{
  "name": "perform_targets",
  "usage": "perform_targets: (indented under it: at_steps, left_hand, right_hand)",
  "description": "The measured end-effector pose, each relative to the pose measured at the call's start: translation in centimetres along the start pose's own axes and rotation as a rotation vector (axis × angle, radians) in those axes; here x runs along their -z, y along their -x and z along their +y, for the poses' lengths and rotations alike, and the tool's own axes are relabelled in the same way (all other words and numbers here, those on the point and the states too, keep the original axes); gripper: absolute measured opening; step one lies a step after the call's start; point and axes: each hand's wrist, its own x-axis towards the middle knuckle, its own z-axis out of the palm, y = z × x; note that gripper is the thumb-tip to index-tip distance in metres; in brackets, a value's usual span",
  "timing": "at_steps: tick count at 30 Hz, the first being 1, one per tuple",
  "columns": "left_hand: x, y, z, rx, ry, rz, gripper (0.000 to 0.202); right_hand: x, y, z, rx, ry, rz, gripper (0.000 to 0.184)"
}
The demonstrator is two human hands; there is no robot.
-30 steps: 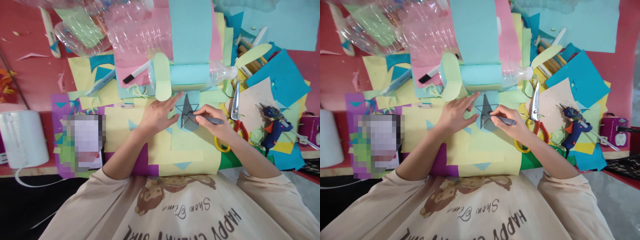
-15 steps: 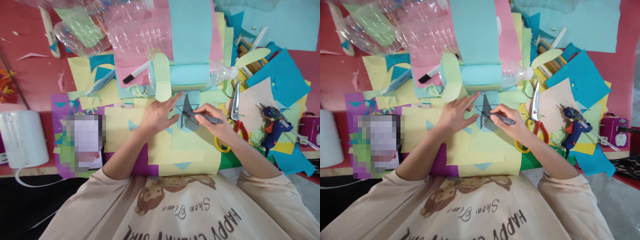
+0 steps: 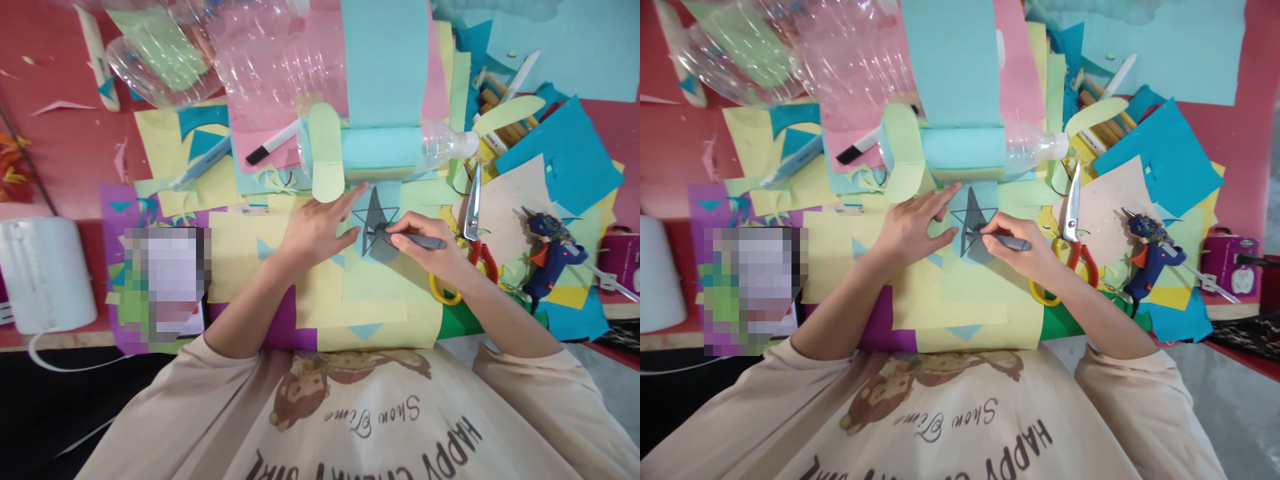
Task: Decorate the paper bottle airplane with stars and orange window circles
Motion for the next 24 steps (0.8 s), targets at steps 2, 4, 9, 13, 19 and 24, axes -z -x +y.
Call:
perform_targets:
  at_steps: [2, 4, 9, 13, 19, 24]
  left_hand:
    - [0.01, 0.00, 0.01, 0.000, -0.001, 0.001, 0.064]
    - [0.00, 0.01, 0.02, -0.003, 0.003, 0.003, 0.064]
    - [-0.07, 0.04, -0.05, -0.006, 0.008, 0.003, 0.064]
    - [-0.07, 0.06, -0.09, -0.011, 0.012, 0.009, 0.065]
    - [-0.04, 0.08, -0.06, -0.011, 0.006, 0.004, 0.064]
    - [-0.04, 0.03, -0.03, -0.008, 0.005, -0.001, 0.064]
  right_hand:
    - [-0.01, 0.01, -0.20, -0.001, -0.010, -0.017, 0.015]
    - [-0.03, 0.06, -0.40, -0.005, -0.015, -0.033, 0.014]
    - [0.07, 0.15, -0.79, 0.005, 0.038, -0.060, 0.013]
    - [0.13, 0.10, -0.85, 0.000, 0.059, -0.076, 0.012]
    - [0.12, 0.17, -0.93, -0.020, 0.056, -0.089, 0.012]
    - [0.09, 0.11, -0.79, -0.012, 0.049, -0.057, 0.012]
